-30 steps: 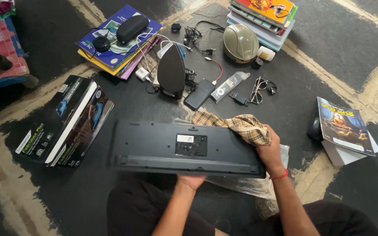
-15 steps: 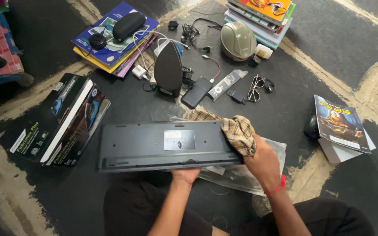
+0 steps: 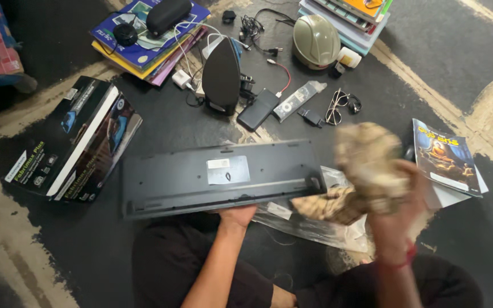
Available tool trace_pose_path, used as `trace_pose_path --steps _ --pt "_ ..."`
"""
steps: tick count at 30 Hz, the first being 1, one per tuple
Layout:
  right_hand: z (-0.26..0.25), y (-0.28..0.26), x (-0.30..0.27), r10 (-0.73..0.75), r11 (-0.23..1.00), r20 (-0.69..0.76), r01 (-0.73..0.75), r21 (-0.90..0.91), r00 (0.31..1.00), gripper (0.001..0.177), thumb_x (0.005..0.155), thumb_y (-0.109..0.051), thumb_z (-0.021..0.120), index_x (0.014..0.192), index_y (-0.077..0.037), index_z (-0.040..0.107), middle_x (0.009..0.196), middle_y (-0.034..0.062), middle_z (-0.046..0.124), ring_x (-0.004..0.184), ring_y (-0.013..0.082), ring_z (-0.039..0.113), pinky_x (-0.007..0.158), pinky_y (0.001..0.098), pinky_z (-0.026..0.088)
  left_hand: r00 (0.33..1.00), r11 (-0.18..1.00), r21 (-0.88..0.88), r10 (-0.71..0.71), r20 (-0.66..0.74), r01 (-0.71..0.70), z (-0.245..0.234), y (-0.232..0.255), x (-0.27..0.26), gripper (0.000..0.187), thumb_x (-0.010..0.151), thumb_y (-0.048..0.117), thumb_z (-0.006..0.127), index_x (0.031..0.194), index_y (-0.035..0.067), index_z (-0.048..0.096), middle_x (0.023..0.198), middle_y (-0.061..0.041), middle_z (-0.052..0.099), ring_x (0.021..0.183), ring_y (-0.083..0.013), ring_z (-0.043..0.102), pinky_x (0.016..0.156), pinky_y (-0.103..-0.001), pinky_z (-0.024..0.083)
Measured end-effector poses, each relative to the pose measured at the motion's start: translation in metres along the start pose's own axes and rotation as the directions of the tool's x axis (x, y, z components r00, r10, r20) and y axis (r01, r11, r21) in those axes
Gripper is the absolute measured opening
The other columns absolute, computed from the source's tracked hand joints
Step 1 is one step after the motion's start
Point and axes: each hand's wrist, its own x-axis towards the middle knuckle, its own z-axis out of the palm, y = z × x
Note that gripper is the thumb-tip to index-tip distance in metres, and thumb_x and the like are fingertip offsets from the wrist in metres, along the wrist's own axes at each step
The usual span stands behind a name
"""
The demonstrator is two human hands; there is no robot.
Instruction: The person sits on the floor and cleans a black computer keyboard using a plaid cloth. They wipe the top surface, flip the keyboard to clean the underside, and then place it back on the floor.
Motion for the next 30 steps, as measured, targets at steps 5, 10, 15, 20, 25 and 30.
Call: trace_pose_path --steps 5,10,15,20,25,30 --pt "0.08 -0.047 -0.038 -0.104 0.985 0.598 0.165 -0.048 0.795 0.066 0.068 -0.026 0.087 0.125 -0.005 0.062 0.125 0.0185 0.063 0.118 0.0387 0.063 0.099 0.0453 0.05 0.969 0.986 0.064 -0.163 0.188 0.153 -0.011 -0.02 -0.021 0.059 0.097 0.055 0.049 0.136 0.011 0.06 0.136 -0.011 0.063 0.126 -0.0342 0.057 0.11 -0.054 0.044" --pt "0.09 -0.054 -0.049 -0.261 0.941 0.753 0.332 0.06 0.604 0.071 0.071 -0.034 0.08 0.136 -0.011 0.063 0.139 0.0208 0.054 0.135 0.0434 0.045 0.111 0.0548 0.038 0.962 0.987 0.122 -0.128 0.241 0.1 -0.025 -0.025 -0.039 0.063 0.098 0.057 0.046 0.137 0.009 0.058 0.136 -0.014 0.062 0.125 -0.0361 0.058 0.109 -0.054 0.045" --pt "0.084 -0.028 -0.034 -0.194 0.914 0.766 0.397 -0.086 0.613 0.063 0.076 -0.029 0.076 0.138 -0.024 0.065 0.151 0.017 0.048 0.148 0.0433 0.03 0.118 0.065 0.021 0.98 0.99 0.138 -0.03 0.198 0.003 -0.018 -0.022 -0.014 0.067 0.098 0.058 0.043 0.138 0.007 0.057 0.136 -0.017 0.062 0.123 -0.0381 0.059 0.107 -0.054 0.046" --pt "0.078 -0.011 -0.027 -0.093 0.907 0.743 0.364 -0.211 0.663 0.063 0.081 -0.02 0.071 0.143 -0.017 0.059 0.148 0.0243 0.049 0.135 0.0528 0.038 0.108 0.0577 0.035 0.993 0.996 0.095 -0.01 0.115 -0.001 -0.01 -0.018 -0.005 0.07 0.099 0.06 0.04 0.14 0.005 0.055 0.136 -0.02 0.061 0.121 -0.0401 0.06 0.106 -0.054 0.047" --pt "0.073 -0.003 -0.028 0.131 0.975 0.648 0.021 -0.22 0.75 0.051 0.086 -0.003 0.059 0.134 -0.018 0.065 0.132 0.0126 0.068 0.109 0.0337 0.071 0.091 0.042 0.058 0.992 0.99 0.069 -0.118 -0.04 0.12 0.007 -0.021 -0.01 0.069 0.095 0.061 0.041 0.138 0.009 0.056 0.134 -0.015 0.063 0.121 -0.0363 0.062 0.106 -0.054 0.05" --pt "0.069 -0.025 -0.034 0.294 0.656 0.449 -0.52 0.548 0.844 0.034 0.098 0.004 0.06 0.13 -0.003 0.068 0.12 0.0174 0.069 0.104 0.0242 0.066 0.088 0.0368 0.057 0.984 0.978 0.105 -0.175 -0.041 0.178 0.013 -0.031 -0.016 0.078 0.088 0.069 0.034 0.137 0.012 0.057 0.136 -0.014 0.062 0.123 -0.0356 0.062 0.106 -0.052 0.049"
